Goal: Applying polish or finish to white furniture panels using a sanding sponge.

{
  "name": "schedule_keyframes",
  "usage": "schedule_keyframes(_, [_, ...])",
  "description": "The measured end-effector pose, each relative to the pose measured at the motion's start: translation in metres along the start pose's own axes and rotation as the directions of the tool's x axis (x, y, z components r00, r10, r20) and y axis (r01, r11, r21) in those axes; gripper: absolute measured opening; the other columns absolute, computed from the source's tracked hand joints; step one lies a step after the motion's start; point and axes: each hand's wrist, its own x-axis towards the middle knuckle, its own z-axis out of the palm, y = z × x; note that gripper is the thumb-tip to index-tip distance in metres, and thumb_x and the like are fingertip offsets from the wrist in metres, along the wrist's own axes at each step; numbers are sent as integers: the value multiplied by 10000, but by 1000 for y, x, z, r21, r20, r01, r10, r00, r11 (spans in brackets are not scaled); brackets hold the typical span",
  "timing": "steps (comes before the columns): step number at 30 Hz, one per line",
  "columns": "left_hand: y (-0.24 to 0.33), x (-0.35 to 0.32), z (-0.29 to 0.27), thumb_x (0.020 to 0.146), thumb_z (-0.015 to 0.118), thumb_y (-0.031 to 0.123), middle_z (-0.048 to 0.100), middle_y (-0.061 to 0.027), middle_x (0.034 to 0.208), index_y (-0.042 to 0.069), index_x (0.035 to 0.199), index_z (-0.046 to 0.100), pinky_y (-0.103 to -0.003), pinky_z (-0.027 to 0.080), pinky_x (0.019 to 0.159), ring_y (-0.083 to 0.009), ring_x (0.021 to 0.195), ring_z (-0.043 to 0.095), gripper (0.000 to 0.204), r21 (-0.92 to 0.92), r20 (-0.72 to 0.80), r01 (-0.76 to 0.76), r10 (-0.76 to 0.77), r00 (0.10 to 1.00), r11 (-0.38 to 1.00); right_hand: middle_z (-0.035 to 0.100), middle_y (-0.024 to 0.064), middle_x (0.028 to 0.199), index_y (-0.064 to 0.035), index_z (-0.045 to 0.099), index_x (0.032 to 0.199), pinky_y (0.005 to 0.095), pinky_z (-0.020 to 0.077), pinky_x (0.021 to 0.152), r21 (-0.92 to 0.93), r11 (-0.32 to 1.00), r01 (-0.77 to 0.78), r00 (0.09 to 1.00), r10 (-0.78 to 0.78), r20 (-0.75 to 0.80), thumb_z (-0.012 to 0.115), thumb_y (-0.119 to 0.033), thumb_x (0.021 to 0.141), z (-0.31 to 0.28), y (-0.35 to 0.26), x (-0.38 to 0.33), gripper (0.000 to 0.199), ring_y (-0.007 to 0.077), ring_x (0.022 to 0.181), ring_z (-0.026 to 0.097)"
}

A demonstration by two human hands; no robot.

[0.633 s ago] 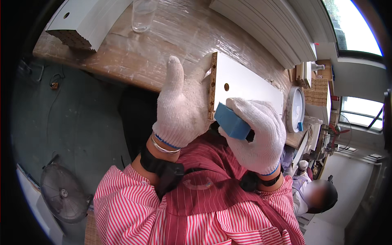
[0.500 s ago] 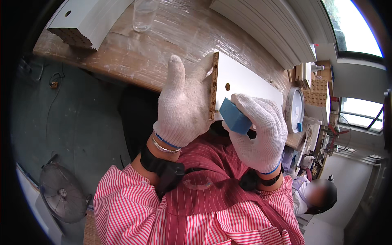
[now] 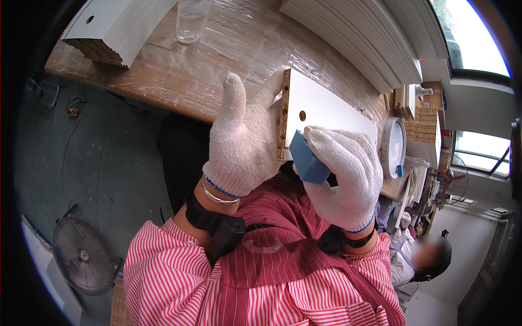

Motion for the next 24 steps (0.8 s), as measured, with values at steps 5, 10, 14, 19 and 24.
schedule_keyframes(5, [1, 1, 0, 961, 390, 744, 460, -228, 1468, 22, 1584, 191, -450, 460, 1083, -339, 1325, 514, 975, -24, 4, 5, -5, 1000, 1000, 719, 101, 1116, -65, 690, 1139, 436, 504, 849, 40, 999, 29, 997, -32, 70, 762, -42, 560, -3, 1, 2, 584, 301, 982, 692])
schedule_keyframes(10, [2, 3, -1, 958, 400, 744, 462, -226, 1465, 20, 1578, 206, -443, 472, 1069, -335, 1315, 523, 973, 4, 0, 2, -2, 1000, 1000, 720, 106, 1110, -67, 695, 1129, 432, 501, 842, 61, 998, 35, 999, -35, 1, 754, -44, 518, -4, 3, 2, 614, 300, 976, 693])
schedule_keyframes(14, [3, 3, -2, 959, 397, 745, 472, -224, 1458, 16, 1573, 219, -440, 469, 1071, -330, 1311, 526, 969, -50, 32, 17, -16, 999, 999, 717, 106, 1128, -68, 696, 1131, 433, 498, 839, 38, 999, 32, 998, -34, 57, 754, -41, 529, -2, 5, 2, 605, 299, 985, 690])
schedule_keyframes(19, [3, 4, -2, 965, 379, 743, 490, -222, 1440, 16, 1572, 223, -437, 458, 1082, -328, 1305, 530, 960, 9, -23, -8, 8, 1000, 1000, 715, 106, 1132, -71, 696, 1130, 432, 499, 842, 72, 997, 23, 998, -27, 50, 747, -25, 542, -2, 5, 4, 593, 301, 990, 688])
schedule_keyframes(24, [4, 3, -1, 968, 372, 744, 472, -229, 1456, 16, 1573, 224, -431, 463, 1073, -324, 1308, 527, 958, 12, -32, -6, 7, 999, 1000, 715, 106, 1129, -75, 704, 1111, 435, 500, 841, 21, 1000, 17, 1000, -17, -1, 740, -16, 531, 3, 4, 6, 584, 304, 996, 688])
